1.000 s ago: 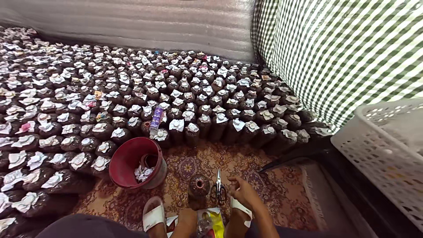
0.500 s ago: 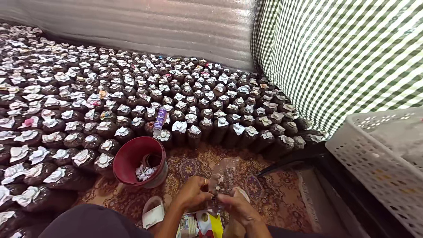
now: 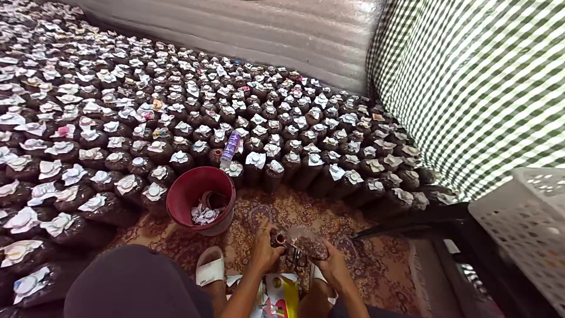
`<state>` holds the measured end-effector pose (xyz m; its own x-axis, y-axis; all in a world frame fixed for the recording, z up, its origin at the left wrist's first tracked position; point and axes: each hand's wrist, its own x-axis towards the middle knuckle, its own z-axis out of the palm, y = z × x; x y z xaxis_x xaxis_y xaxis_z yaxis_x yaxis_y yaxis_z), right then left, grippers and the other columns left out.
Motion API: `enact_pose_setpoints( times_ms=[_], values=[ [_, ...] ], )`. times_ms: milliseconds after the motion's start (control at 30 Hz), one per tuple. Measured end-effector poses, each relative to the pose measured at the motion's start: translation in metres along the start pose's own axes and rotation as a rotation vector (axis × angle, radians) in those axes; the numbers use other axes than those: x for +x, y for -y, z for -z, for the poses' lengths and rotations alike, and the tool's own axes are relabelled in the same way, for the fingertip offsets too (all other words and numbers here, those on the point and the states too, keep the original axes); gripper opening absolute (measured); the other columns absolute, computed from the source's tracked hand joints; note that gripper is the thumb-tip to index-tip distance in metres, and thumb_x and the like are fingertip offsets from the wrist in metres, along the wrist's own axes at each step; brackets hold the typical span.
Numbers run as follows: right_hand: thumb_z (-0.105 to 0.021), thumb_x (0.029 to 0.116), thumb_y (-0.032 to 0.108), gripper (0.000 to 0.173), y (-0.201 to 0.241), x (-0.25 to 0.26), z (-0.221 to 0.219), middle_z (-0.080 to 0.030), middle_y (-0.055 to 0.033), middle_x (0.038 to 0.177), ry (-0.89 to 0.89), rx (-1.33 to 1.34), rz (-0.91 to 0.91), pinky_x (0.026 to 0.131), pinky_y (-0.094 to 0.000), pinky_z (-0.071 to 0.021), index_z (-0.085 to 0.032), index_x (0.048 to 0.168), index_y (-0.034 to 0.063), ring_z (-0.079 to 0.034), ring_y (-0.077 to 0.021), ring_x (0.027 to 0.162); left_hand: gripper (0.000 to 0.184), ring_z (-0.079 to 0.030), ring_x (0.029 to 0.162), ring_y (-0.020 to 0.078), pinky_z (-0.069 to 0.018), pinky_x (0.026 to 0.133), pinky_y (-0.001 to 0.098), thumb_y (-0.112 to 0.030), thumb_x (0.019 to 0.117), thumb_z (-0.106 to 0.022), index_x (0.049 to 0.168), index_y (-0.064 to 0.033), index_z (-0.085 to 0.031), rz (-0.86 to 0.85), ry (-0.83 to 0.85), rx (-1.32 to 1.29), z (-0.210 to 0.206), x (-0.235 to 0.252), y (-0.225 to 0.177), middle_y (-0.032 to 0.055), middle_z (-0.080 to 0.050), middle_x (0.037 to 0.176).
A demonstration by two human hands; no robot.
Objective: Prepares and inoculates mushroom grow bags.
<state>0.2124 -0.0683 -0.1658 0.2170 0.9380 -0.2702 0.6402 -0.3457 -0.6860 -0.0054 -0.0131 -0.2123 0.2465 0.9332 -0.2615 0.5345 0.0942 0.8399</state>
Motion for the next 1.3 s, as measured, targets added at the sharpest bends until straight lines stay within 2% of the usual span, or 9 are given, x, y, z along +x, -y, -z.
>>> enact_pose_setpoints(
  times_ms=[67,133,267,367,800,1000,1300],
  values=[
    [-0.08,0.0805,0.006,0.051,0.005,0.002,0.0,-0.069,-0.0181,0.122,-0.006,-0.106,-0.029,0.104,-0.0529,-0.0509,-0.065,0.129,0.0032,-0.067,-0.0317,0.116,0.043,-0.049,0.141,0.0232,-0.0441,0.113,0.04,-0.02,0.0805,-0.082,0.121,-0.0108,-0.069,-0.017,-0.048,-0.042,-0.01,0.004,0.003,0.0096,-0.04,0.161],
    [-0.077,0.0822,0.006,0.047,0.007,0.003,-0.001,-0.068,-0.0197,0.125,-0.011,-0.22,-0.032,0.105,-0.0561,-0.0488,-0.066,0.128,0.0039,-0.064,-0.0367,0.119,0.035,-0.053,0.136,0.0194,-0.0461,0.11,0.0365,-0.019,0.0797,-0.081,0.112,-0.0094,-0.072,-0.01,-0.076,-0.075,-0.01,0.005,-0.002,0.0076,-0.044,0.159],
    [-0.072,0.0791,0.001,0.047,0.016,0.0,-0.001,-0.067,-0.0206,0.122,-0.049,-0.368,0.013,0.1,-0.0575,-0.05,-0.069,0.125,0.0059,-0.062,-0.0415,0.118,0.032,-0.059,0.129,0.0167,-0.0491,0.106,0.0354,-0.021,0.0778,-0.082,0.106,-0.008,-0.073,-0.007,-0.101,-0.074,-0.01,0.007,-0.005,0.006,-0.051,0.154],
    [-0.07,0.0781,-0.001,0.048,0.022,-0.001,0.0,-0.067,-0.0193,0.122,-0.079,-0.423,0.013,0.099,-0.0578,-0.05,-0.07,0.125,0.0092,-0.061,-0.0413,0.118,0.033,-0.06,0.127,0.0165,-0.0494,0.105,0.0367,-0.024,0.0779,-0.081,0.105,-0.0083,-0.073,0.004,-0.089,-0.026,-0.011,0.008,-0.008,0.0039,-0.052,0.153],
    [-0.073,0.0716,-0.006,0.05,0.037,-0.005,-0.001,-0.068,-0.0216,0.115,-0.142,-0.525,0.089,0.089,-0.0623,-0.0515,-0.073,0.12,0.0085,-0.062,-0.0462,0.112,0.031,-0.056,0.133,0.0166,-0.0464,0.109,0.0366,-0.02,0.078,-0.078,0.106,-0.0071,-0.073,0.046,-0.08,0.016,-0.009,0.006,-0.016,0.0032,-0.052,0.153],
    [-0.074,0.0695,-0.007,0.052,0.04,-0.006,0.0,-0.068,-0.0218,0.115,-0.16,-0.544,0.117,0.088,-0.0661,-0.0494,-0.073,0.119,0.0093,-0.061,-0.0481,0.112,0.034,-0.055,0.133,0.0181,-0.0466,0.109,0.0387,-0.019,0.0791,-0.076,0.11,-0.0076,-0.072,0.08,-0.058,0.038,-0.009,0.006,-0.018,0.0037,-0.052,0.153],
    [-0.074,0.0706,-0.006,0.052,0.046,-0.008,0.001,-0.068,-0.0195,0.117,-0.159,-0.556,0.073,0.087,-0.0659,-0.0492,-0.074,0.119,0.0122,-0.061,-0.0467,0.115,0.035,-0.055,0.134,0.0166,-0.047,0.108,0.0371,-0.018,0.0782,-0.076,0.111,-0.0079,-0.072,0.083,-0.052,0.033,-0.01,0.006,-0.018,0.002,-0.052,0.154]
  ],
)
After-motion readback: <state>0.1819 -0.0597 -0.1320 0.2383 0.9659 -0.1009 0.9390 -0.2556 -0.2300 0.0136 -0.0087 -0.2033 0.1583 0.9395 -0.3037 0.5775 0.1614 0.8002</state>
